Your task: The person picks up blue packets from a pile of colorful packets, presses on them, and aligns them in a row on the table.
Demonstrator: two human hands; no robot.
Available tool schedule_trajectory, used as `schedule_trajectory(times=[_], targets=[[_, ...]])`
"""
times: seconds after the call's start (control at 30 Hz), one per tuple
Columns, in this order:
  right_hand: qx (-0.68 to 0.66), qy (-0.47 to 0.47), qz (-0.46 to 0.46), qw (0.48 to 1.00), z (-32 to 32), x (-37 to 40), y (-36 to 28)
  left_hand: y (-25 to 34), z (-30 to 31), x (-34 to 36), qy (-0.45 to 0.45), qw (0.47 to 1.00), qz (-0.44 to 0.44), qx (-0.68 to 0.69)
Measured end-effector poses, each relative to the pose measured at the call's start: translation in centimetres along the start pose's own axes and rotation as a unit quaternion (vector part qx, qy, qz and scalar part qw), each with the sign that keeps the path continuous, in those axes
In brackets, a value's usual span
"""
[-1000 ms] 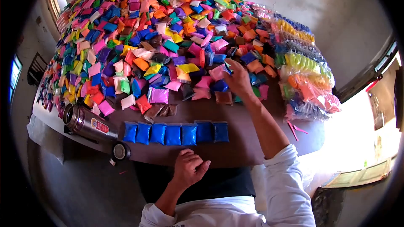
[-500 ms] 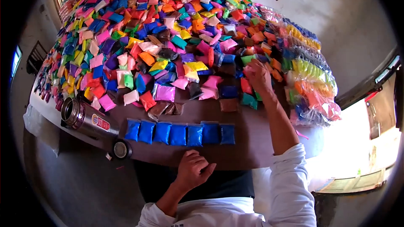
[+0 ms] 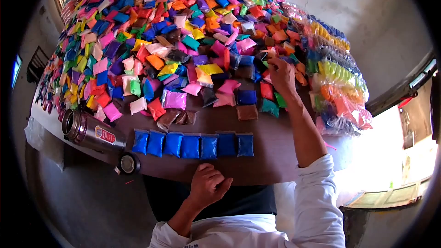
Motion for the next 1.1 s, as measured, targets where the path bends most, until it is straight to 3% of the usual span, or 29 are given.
schedule_trajectory(times=[0.07, 0.33, 0.37, 0.43, 0.53, 0.73, 1.0, 1.07, 1.1], targets=[[-0.108, -0.06, -0.027, 0.992, -0.7, 0.5, -1.5, 0.0, 0.0, 0.0, 0.008, 1.0, -0.006, 0.002], [-0.019, -0.266, -0.037, 0.963, -3.2, 5.2, -4.0, 0.1, 0.2, 0.0, 0.035, 0.999, -0.023, 0.015], [-0.017, -0.265, -0.038, 0.963, -3.6, 5.5, -3.5, 0.2, 0.1, 0.0, 0.029, 0.999, -0.025, 0.009], [-0.04, -0.147, 0.038, 0.988, -2.8, 5.0, -4.0, 0.2, 0.1, 0.1, 0.035, 0.999, -0.028, 0.01], [-0.016, -0.125, 0.032, 0.992, -3.2, 4.4, -3.8, 0.2, 0.2, 0.1, 0.038, 0.999, -0.026, 0.007], [0.029, -0.159, -0.047, 0.986, -5.9, 2.5, 0.3, 0.3, 0.4, 0.0, 0.023, 1.0, -0.017, -0.003], [0.096, -0.273, -0.056, 0.956, -7.3, 0.3, 0.9, 0.1, 0.3, 0.1, 0.024, 1.0, -0.002, 0.0], [-0.047, -0.203, -0.116, 0.971, -7.2, 0.2, 3.5, 0.1, 0.3, 0.2, 0.021, 1.0, -0.003, -0.004], [-0.047, -0.204, -0.114, 0.971, -7.3, 0.5, 4.0, 0.0, 0.3, 0.2, 0.024, 1.0, -0.002, -0.003]])
Point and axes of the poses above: each hand's wrist, its own x-axis away from the middle knuckle, its own z-axis out of the back of the hand, y = z × x, the point moved 10 cm from there along -x, towards the middle knuckle, and after that the axes turned 8 degrees about z, right-handed, at the moved point
